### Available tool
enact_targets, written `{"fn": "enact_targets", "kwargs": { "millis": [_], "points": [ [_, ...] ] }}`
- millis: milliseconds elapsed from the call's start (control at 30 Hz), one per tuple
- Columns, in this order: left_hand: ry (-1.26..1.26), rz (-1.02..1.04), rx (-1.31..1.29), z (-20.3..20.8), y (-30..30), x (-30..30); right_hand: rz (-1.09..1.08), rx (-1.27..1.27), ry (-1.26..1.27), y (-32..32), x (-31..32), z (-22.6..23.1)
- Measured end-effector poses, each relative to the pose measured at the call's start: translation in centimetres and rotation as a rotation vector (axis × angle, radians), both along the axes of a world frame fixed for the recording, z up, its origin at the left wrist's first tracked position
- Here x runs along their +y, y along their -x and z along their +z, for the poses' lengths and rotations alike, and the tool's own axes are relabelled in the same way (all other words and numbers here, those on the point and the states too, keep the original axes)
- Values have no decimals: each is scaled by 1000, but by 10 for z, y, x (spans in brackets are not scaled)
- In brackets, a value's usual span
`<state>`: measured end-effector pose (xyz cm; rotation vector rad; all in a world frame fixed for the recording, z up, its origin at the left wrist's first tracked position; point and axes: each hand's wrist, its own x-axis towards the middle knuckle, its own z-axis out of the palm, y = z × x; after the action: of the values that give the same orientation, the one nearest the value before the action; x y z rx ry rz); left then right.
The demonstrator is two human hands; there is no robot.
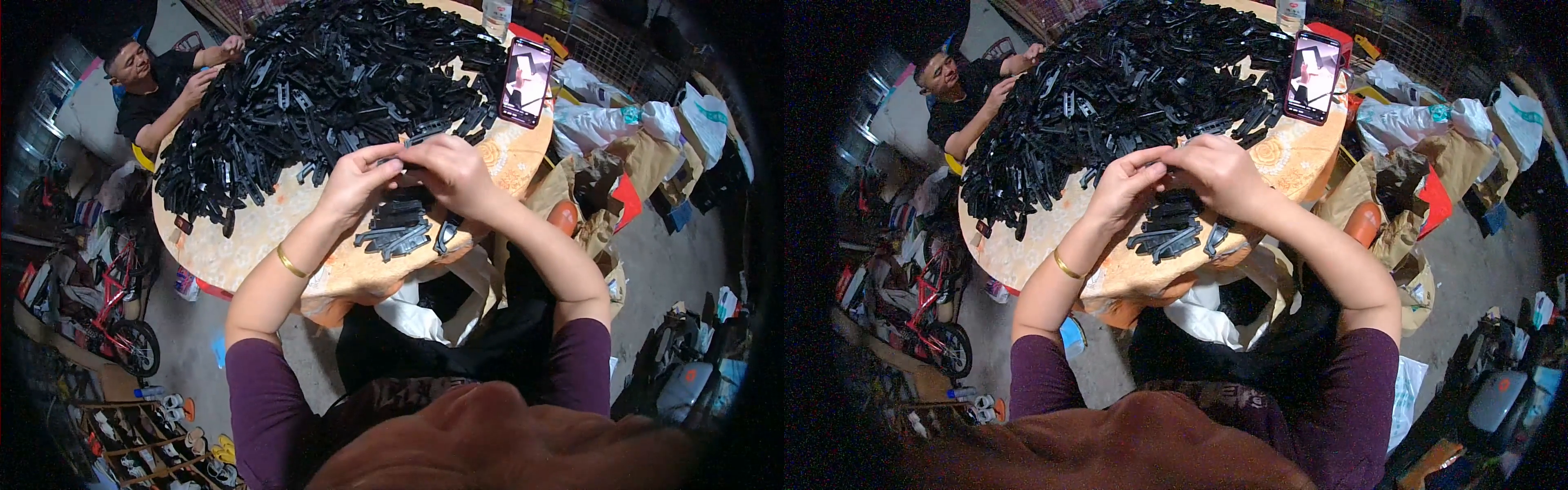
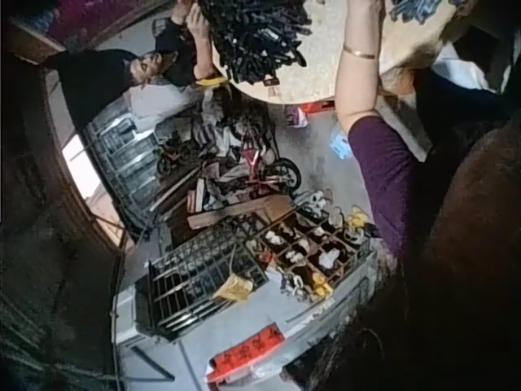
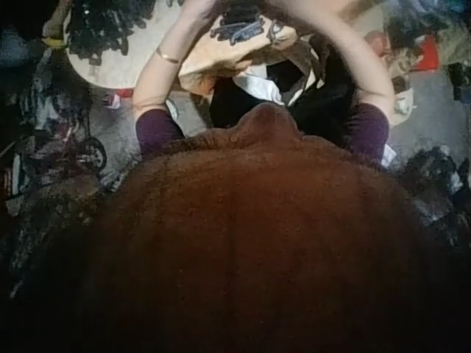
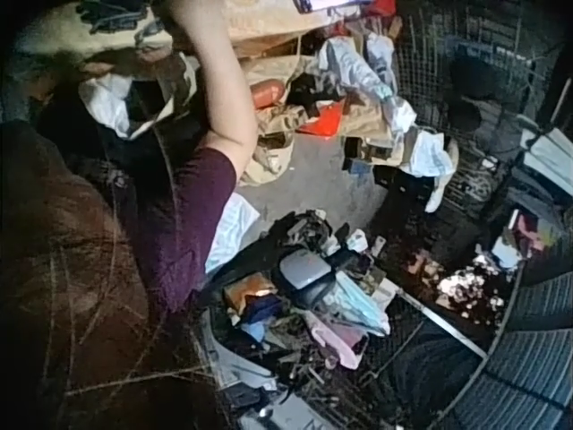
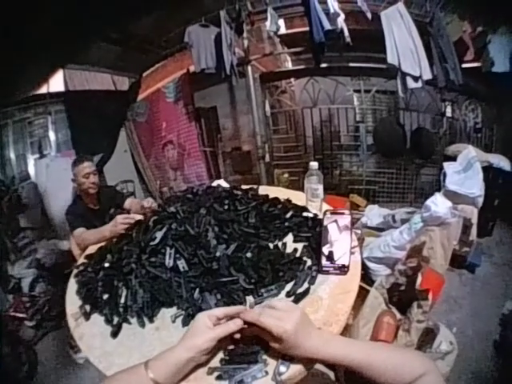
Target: The person assembles plastic components by hand, picking pieces from a pile, fitting smaller parts into the plastic frames, and placing the assembled items onto the table.
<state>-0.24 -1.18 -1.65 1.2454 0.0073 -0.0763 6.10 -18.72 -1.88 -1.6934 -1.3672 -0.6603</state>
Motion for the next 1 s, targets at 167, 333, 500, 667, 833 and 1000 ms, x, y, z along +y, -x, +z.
{"fn": "enact_targets", "kwargs": {
  "millis": [167, 333, 500, 667, 833, 1000],
  "points": [
    [-82, -36, -52, 2, 1, 2, -9, -23, 13, -3, -2, 0],
    [-349, 13, -329, 11, 9, -7, 219, 745, 216, -8, -13, 6],
    [-676, 63, -330, 16, 14, -6, 168, 757, 250, -8, -16, 5],
    [-822, 45, -477, 16, 11, -3, 142, 855, 260, -7, -19, 8],
    [-853, -133, -405, 12, 9, 1, 76, 874, 190, -51, -28, 7],
    [-963, -333, -581, 7, 4, 1, -431, 290, 199, -87, -15, -2]
  ]
}}
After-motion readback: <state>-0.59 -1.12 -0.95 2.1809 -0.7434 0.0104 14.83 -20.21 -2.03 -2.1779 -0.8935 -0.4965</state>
